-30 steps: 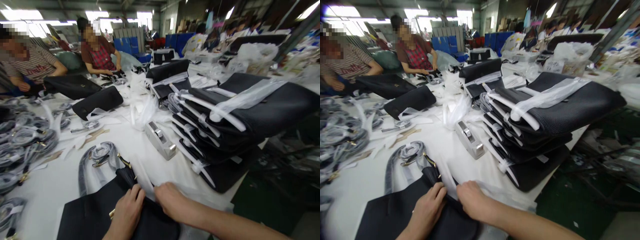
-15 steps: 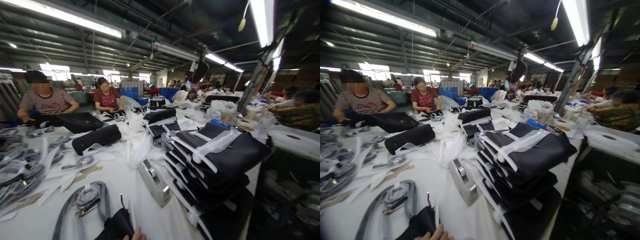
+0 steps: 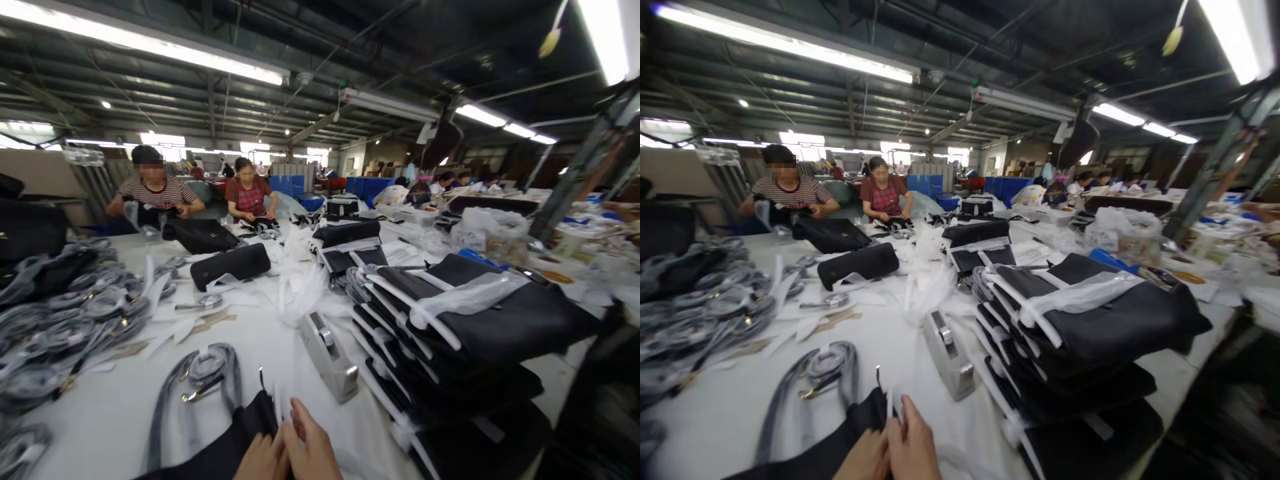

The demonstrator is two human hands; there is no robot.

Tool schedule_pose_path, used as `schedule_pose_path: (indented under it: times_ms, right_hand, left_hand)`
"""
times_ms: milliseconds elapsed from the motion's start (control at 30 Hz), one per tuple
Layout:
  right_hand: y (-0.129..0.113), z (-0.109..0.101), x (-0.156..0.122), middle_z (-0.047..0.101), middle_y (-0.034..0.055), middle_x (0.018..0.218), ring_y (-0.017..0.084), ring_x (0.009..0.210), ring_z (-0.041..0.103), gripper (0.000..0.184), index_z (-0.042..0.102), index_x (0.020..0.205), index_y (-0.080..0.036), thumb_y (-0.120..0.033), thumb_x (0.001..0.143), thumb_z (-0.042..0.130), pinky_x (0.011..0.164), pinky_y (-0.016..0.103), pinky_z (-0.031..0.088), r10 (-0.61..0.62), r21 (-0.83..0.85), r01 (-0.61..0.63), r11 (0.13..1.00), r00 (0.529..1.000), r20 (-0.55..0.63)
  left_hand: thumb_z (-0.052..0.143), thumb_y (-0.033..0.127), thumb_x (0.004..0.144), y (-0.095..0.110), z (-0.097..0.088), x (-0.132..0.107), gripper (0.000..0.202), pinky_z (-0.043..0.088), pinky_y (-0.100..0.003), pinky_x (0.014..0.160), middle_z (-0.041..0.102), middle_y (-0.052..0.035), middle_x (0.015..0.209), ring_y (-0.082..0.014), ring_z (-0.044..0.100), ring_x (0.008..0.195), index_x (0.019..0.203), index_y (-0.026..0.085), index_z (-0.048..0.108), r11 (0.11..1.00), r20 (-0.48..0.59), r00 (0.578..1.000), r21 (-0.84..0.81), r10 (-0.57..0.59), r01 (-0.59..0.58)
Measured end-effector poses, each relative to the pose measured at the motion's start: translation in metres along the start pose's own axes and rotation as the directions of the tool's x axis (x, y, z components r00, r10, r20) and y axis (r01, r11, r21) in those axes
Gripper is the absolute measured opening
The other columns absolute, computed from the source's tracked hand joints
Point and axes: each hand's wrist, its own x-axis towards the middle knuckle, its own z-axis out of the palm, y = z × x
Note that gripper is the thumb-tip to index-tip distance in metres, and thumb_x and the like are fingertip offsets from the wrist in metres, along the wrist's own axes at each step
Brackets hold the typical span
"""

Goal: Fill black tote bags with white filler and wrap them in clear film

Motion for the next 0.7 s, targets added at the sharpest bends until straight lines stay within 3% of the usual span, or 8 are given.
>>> schedule_pose_path:
  times_ms: [100, 167, 233, 300, 333, 500, 600, 700]
  right_hand:
    - [-0.012, 0.019, -0.001, 0.055, 0.0131, 0.134, 0.024, 0.126, 0.050, 0.056, 0.051, 0.132, -0.012, -0.046, 0.091, 0.032, 0.107, 0.037, 0.038, 0.127, 0.139, -0.120, 0.983, 0.991, -0.045]
    - [-0.011, 0.024, -0.001, 0.055, 0.0119, 0.134, 0.024, 0.127, 0.049, 0.059, 0.052, 0.132, -0.013, -0.051, 0.091, 0.030, 0.108, 0.039, 0.037, 0.171, 0.165, -0.161, 0.973, 0.984, -0.051]
    - [-0.005, 0.024, 0.001, 0.057, 0.0116, 0.132, 0.025, 0.126, 0.050, 0.060, 0.054, 0.130, -0.012, -0.051, 0.090, 0.031, 0.107, 0.038, 0.039, 0.188, 0.188, -0.173, 0.967, 0.980, -0.065]
    - [0.002, 0.024, 0.002, 0.059, 0.0121, 0.129, 0.026, 0.123, 0.053, 0.060, 0.056, 0.128, -0.011, -0.051, 0.088, 0.036, 0.106, 0.038, 0.040, 0.184, 0.186, -0.166, 0.968, 0.980, -0.081]
    - [0.004, 0.024, 0.002, 0.060, 0.0122, 0.128, 0.026, 0.122, 0.053, 0.059, 0.057, 0.127, -0.010, -0.050, 0.087, 0.038, 0.105, 0.038, 0.040, 0.180, 0.182, -0.161, 0.970, 0.980, -0.088]
    - [0.008, 0.026, 0.000, 0.064, 0.0123, 0.123, 0.025, 0.118, 0.057, 0.057, 0.062, 0.121, -0.010, -0.047, 0.089, 0.033, 0.103, 0.036, 0.043, 0.198, 0.200, -0.169, 0.965, 0.971, -0.134]
    - [0.005, 0.025, 0.000, 0.066, 0.0116, 0.120, 0.025, 0.115, 0.059, 0.053, 0.063, 0.119, -0.011, -0.044, 0.090, 0.034, 0.100, 0.036, 0.045, 0.204, 0.192, -0.174, 0.966, 0.967, -0.152]
    - [0.004, 0.023, 0.000, 0.067, 0.0117, 0.118, 0.025, 0.113, 0.061, 0.050, 0.065, 0.117, -0.012, -0.040, 0.091, 0.033, 0.098, 0.034, 0.047, 0.194, 0.149, -0.170, 0.974, 0.966, -0.171]
  left_hand:
    - [0.059, 0.016, 0.075, -0.012, -0.015, -0.019, 0.074, 0.045, -0.042, 0.100, 0.040, -0.0141, 0.147, -0.0286, 0.046, 0.128, 0.144, 0.022, 0.034, 0.952, -0.051, 0.995, -0.292, 0.081, -0.092]
    - [0.051, 0.017, 0.081, -0.024, -0.018, -0.028, 0.067, 0.049, -0.039, 0.096, 0.036, -0.0134, 0.150, -0.0225, 0.056, 0.117, 0.145, 0.024, 0.030, 0.873, -0.232, 0.969, -0.487, -0.090, -0.035]
    - [0.043, 0.024, 0.088, -0.036, -0.017, -0.029, 0.056, 0.055, -0.037, 0.084, 0.043, -0.0157, 0.144, -0.0162, 0.065, 0.085, 0.142, 0.023, 0.033, 0.774, -0.344, 0.857, -0.626, -0.383, 0.095]
    - [0.043, 0.031, 0.089, -0.046, -0.016, -0.022, 0.053, 0.056, -0.036, 0.073, 0.051, -0.0174, 0.135, -0.0118, 0.061, 0.063, 0.140, 0.018, 0.036, 0.691, -0.337, 0.764, -0.698, -0.550, 0.189]
    - [0.045, 0.032, 0.088, -0.050, -0.016, -0.016, 0.053, 0.056, -0.036, 0.072, 0.054, -0.0165, 0.130, -0.0116, 0.059, 0.061, 0.138, 0.017, 0.037, 0.679, -0.319, 0.766, -0.706, -0.558, 0.201]
    - [0.056, 0.029, 0.080, -0.057, -0.022, 0.005, 0.049, 0.051, -0.033, 0.078, 0.062, -0.0046, 0.100, -0.0158, 0.059, 0.078, 0.128, 0.021, 0.049, 0.756, -0.248, 0.906, -0.645, -0.343, 0.110]
    - [0.055, 0.029, 0.081, -0.058, -0.022, 0.003, 0.026, 0.047, -0.027, 0.064, 0.059, 0.0006, 0.082, -0.0131, 0.053, 0.062, 0.104, 0.019, 0.058, 0.710, -0.186, 0.913, -0.689, -0.363, 0.141]
    - [0.052, 0.034, 0.086, -0.057, -0.015, -0.003, 0.016, 0.044, -0.026, 0.060, 0.056, 0.0020, 0.073, -0.0137, 0.052, 0.061, 0.089, 0.019, 0.055, 0.683, -0.227, 0.880, -0.717, -0.417, 0.139]
